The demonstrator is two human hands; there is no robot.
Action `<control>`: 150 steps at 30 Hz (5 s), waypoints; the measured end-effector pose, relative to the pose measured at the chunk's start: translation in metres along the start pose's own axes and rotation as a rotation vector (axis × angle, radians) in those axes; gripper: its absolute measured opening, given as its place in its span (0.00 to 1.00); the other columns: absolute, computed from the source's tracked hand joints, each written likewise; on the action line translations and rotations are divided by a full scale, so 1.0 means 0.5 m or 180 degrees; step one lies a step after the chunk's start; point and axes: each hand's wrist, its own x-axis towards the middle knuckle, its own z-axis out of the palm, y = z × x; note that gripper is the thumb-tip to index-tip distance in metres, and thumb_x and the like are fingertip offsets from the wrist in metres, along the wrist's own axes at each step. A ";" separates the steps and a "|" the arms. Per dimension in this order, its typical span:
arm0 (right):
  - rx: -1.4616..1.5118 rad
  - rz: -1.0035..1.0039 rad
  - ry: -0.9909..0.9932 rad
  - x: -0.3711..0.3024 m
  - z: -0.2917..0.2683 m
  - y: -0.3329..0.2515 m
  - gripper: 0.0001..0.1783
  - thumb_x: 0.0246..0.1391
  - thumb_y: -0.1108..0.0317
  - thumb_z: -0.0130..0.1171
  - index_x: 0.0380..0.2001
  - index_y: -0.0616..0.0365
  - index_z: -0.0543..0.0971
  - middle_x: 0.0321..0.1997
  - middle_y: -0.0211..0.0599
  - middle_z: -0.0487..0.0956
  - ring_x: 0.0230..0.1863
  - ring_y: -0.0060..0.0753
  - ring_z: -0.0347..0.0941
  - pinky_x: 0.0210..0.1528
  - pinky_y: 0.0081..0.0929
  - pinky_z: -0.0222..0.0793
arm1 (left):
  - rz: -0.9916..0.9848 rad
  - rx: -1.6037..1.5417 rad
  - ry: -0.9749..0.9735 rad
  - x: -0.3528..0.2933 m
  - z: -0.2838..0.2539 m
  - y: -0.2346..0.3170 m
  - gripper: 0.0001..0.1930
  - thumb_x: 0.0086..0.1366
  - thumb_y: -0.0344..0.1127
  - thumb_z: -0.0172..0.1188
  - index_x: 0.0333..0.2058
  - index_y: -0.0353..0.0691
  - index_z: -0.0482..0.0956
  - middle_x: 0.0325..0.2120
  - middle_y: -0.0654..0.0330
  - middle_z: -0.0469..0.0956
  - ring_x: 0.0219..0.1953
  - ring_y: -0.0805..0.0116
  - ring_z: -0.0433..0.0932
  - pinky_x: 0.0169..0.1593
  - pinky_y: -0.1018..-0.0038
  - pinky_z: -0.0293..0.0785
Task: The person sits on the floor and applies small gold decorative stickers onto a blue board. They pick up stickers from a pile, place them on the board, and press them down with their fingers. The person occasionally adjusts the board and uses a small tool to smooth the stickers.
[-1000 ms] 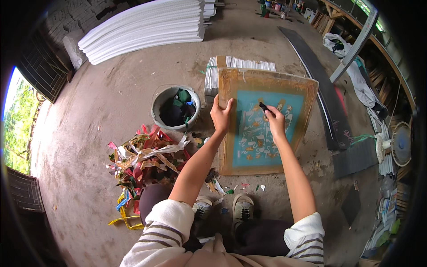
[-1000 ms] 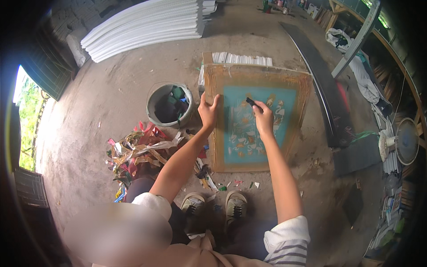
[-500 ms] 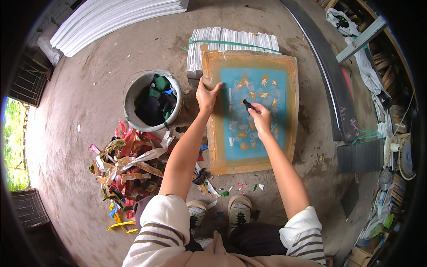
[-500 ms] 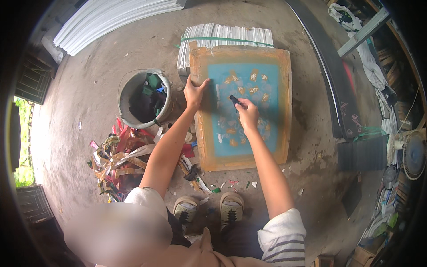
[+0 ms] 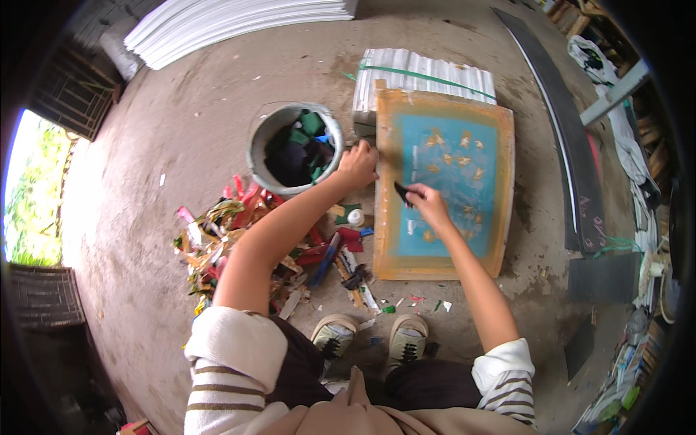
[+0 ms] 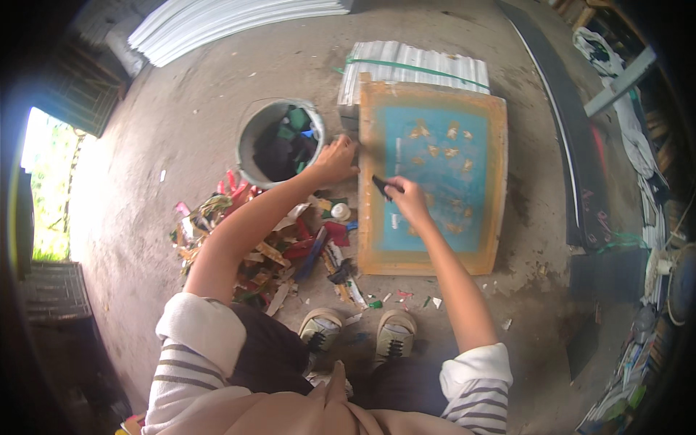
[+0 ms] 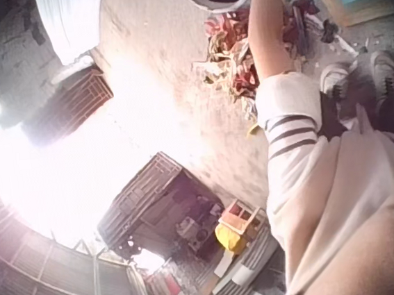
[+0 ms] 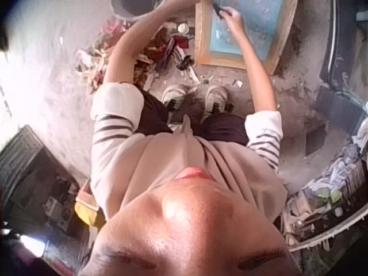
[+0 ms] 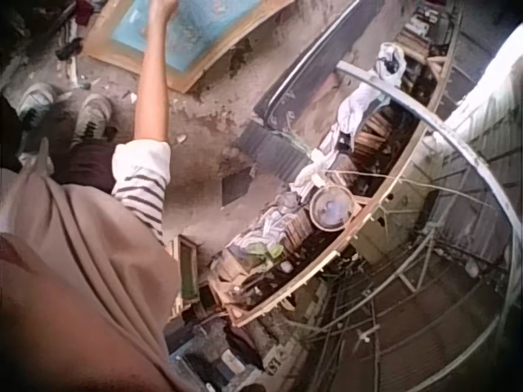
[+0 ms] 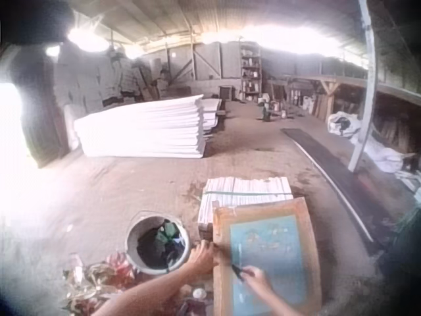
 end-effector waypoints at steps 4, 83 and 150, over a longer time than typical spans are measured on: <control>-0.1164 -0.0677 -0.1619 -0.021 0.075 0.034 0.15 0.55 0.65 0.59 0.45 0.58 0.79 0.37 0.39 0.79 0.37 0.31 0.75 0.44 0.26 0.70 | -0.0055 -0.0787 -0.0621 -0.158 -0.053 -0.047 0.14 0.53 0.40 0.62 0.35 0.37 0.80 0.32 0.50 0.78 0.39 0.52 0.78 0.45 0.61 0.73; -0.2556 -0.2433 0.2342 0.004 -0.256 0.228 0.20 0.42 0.85 0.59 0.43 0.64 0.80 0.42 0.35 0.77 0.46 0.38 0.72 0.47 0.31 0.74 | -0.1304 -0.1299 0.2338 -0.017 0.218 0.167 0.13 0.67 0.32 0.46 0.48 0.35 0.65 0.45 0.46 0.64 0.53 0.49 0.64 0.54 0.59 0.61; -0.2328 -0.1320 0.2576 0.062 -0.215 0.189 0.04 0.43 0.65 0.68 0.23 0.44 0.80 0.26 0.16 0.77 0.38 0.31 0.66 0.43 0.38 0.53 | -0.1478 -0.1260 0.2461 -0.027 0.215 0.161 0.17 0.62 0.31 0.52 0.49 0.39 0.63 0.42 0.46 0.63 0.46 0.44 0.67 0.46 0.56 0.68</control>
